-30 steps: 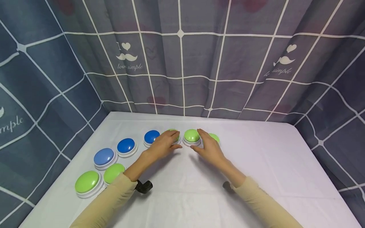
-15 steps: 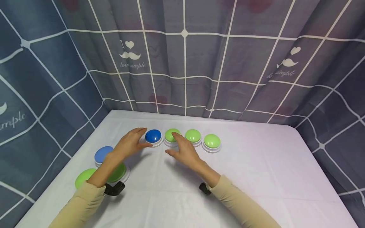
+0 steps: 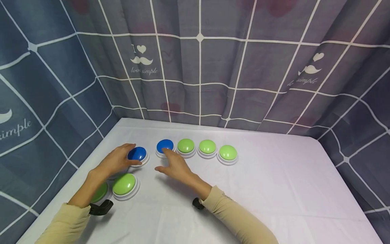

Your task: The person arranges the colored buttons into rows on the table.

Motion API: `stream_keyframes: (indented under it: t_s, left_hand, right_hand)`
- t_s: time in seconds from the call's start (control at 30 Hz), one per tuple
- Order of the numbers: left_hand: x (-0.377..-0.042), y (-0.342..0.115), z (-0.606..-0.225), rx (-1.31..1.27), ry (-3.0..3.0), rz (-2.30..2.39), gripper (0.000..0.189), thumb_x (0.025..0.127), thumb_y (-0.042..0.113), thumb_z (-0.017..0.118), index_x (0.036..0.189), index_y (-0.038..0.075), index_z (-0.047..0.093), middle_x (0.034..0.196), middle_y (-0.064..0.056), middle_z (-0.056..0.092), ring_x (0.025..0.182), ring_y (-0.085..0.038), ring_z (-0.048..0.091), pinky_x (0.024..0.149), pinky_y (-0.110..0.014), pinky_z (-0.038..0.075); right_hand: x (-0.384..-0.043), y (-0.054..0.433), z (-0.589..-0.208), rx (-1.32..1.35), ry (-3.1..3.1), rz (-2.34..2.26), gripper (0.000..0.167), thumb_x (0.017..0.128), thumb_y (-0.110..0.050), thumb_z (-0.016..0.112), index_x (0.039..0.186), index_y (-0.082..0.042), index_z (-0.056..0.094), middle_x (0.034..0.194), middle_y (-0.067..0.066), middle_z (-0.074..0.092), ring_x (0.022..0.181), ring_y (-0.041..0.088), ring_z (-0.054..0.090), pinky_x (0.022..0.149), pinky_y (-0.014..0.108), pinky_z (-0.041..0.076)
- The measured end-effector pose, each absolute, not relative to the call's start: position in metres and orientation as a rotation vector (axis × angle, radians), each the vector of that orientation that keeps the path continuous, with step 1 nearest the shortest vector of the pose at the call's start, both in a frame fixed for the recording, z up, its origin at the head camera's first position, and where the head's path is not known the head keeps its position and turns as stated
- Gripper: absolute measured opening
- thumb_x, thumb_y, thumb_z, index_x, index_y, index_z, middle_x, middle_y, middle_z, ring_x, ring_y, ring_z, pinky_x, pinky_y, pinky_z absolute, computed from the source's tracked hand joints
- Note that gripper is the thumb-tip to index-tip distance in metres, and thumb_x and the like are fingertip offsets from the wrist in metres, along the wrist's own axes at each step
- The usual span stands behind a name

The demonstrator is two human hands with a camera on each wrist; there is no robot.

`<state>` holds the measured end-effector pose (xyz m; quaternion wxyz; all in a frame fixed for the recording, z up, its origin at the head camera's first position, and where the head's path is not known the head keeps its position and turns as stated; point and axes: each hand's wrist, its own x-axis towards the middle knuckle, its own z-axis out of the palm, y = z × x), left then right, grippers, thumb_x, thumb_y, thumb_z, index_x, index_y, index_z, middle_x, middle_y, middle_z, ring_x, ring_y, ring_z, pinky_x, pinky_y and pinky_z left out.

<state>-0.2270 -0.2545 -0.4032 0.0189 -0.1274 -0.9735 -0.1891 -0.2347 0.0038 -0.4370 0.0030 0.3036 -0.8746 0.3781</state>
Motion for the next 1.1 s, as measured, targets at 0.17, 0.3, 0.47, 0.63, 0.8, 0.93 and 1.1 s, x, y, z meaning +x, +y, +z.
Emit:
stream_keyframes:
  t_s: [0.17,0.3,0.47,0.63,0.8,0.93,1.1]
  left_hand:
    - [-0.228,-0.27,-0.404,-0.368,-3.091,-0.61,0.088,0.08,0.036,0.084,0.139,-0.015,0.044,0.14,-0.034,0.045,0.13,-0.05,0.042,0.105,-0.062,0.036]
    - [-0.231,-0.278,-0.406,-0.349,-3.141,-0.599,0.087,0.079,0.036,0.084,0.137,-0.017,0.045,0.138,-0.035,0.047,0.13,-0.051,0.042,0.105,-0.063,0.035]
    - [-0.231,-0.283,-0.411,-0.401,-3.151,-0.645,0.082,0.078,0.03,0.086,0.131,-0.02,0.048,0.127,-0.035,0.055,0.12,-0.05,0.051,0.1,-0.062,0.042]
    - [-0.233,-0.287,-0.418,-0.445,-3.15,-0.686,0.072,0.077,0.028,0.086,0.126,-0.016,0.055,0.116,-0.028,0.063,0.11,-0.045,0.059,0.095,-0.059,0.047]
    - [-0.235,-0.292,-0.42,-0.446,-3.138,-0.675,0.068,0.08,0.03,0.084,0.124,-0.014,0.058,0.115,-0.026,0.064,0.11,-0.043,0.06,0.094,-0.059,0.047]
    - [-0.236,-0.292,-0.42,-0.45,-3.136,-0.664,0.067,0.081,0.03,0.083,0.125,-0.013,0.058,0.117,-0.026,0.064,0.112,-0.044,0.059,0.095,-0.06,0.046]
    - [-0.238,-0.291,-0.42,-0.488,-3.121,-0.716,0.064,0.083,0.029,0.081,0.125,-0.014,0.058,0.119,-0.028,0.063,0.114,-0.045,0.057,0.097,-0.061,0.044]
  right_hand:
    - [-0.237,-0.016,-0.439,1.019,-2.783,1.267,0.075,0.088,-0.031,0.077,0.148,-0.001,0.043,0.149,0.011,0.047,0.136,0.024,0.044,0.111,0.036,0.037]
    - [-0.241,-0.03,-0.443,1.058,-2.804,1.241,0.074,0.088,-0.03,0.077,0.147,0.001,0.044,0.148,0.012,0.048,0.136,0.024,0.045,0.111,0.034,0.036]
    - [-0.247,-0.045,-0.448,1.059,-2.85,1.167,0.075,0.089,-0.032,0.076,0.147,0.001,0.042,0.149,0.014,0.047,0.138,0.024,0.043,0.113,0.033,0.034]
    - [-0.25,-0.056,-0.451,1.045,-2.88,1.131,0.078,0.087,-0.03,0.078,0.147,0.004,0.041,0.148,0.016,0.046,0.138,0.026,0.042,0.113,0.032,0.032]
    - [-0.254,-0.065,-0.452,1.031,-2.917,1.1,0.075,0.088,-0.029,0.077,0.146,0.004,0.042,0.146,0.016,0.049,0.136,0.026,0.045,0.113,0.031,0.034]
    - [-0.256,-0.068,-0.452,1.046,-2.926,1.114,0.071,0.091,-0.026,0.074,0.147,0.003,0.042,0.147,0.015,0.048,0.137,0.025,0.044,0.113,0.03,0.033]
    - [-0.255,-0.068,-0.451,1.052,-2.912,1.089,0.063,0.095,-0.02,0.069,0.147,0.003,0.042,0.148,0.015,0.047,0.137,0.024,0.043,0.113,0.029,0.032]
